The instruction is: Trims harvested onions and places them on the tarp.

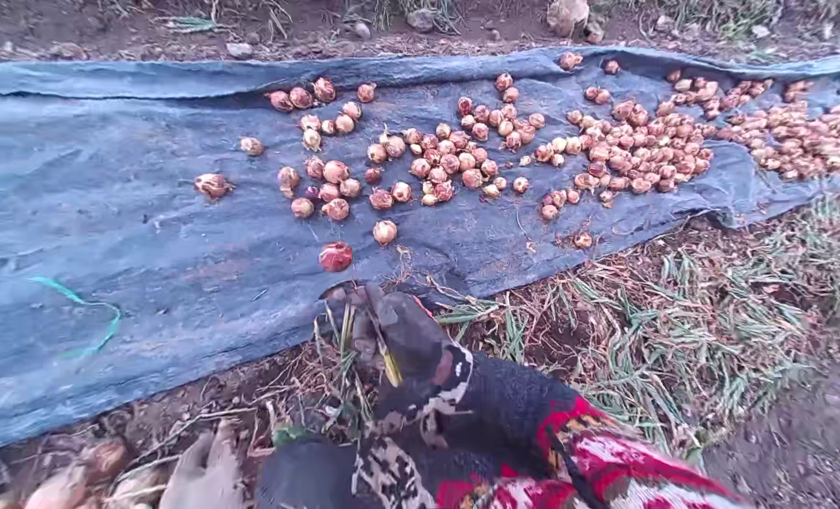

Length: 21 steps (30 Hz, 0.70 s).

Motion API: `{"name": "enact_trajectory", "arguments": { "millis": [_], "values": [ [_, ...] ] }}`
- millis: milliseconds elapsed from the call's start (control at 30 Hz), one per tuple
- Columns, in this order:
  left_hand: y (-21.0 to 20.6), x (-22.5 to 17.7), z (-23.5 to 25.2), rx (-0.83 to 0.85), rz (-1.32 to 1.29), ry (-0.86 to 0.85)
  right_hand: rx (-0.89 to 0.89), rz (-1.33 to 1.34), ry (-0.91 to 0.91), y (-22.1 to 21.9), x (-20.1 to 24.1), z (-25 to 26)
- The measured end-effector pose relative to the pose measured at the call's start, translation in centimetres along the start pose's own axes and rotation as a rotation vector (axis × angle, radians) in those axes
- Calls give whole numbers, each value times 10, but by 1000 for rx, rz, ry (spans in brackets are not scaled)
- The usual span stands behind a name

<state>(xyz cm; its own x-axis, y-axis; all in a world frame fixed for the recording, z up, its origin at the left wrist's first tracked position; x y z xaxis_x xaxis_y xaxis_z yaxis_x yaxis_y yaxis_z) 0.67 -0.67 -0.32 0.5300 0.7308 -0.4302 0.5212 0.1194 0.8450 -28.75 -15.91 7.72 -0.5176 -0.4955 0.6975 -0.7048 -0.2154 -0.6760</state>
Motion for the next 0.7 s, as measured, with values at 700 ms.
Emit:
{"name": "enact_trajectory", "arguments": {
  "millis": [700],
  "values": [
    [20, 281, 179, -1, 548, 562, 33, -929, -615, 24, -165, 7]
  ]
}}
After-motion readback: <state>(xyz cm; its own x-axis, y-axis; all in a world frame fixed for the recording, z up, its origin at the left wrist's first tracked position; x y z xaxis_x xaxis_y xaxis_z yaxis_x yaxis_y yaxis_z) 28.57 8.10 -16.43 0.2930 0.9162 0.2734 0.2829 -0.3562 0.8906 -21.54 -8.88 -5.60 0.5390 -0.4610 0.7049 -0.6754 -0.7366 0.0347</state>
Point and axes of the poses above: each hand's wrist, its own z-axis towards the middle knuckle, its own y-axis out of the back of the hand, x = y × z, the point moved 1 cm from there along z, towards the middle knuckle, and after that the axes turned 2 degrees about z, right-handed, at the moved point
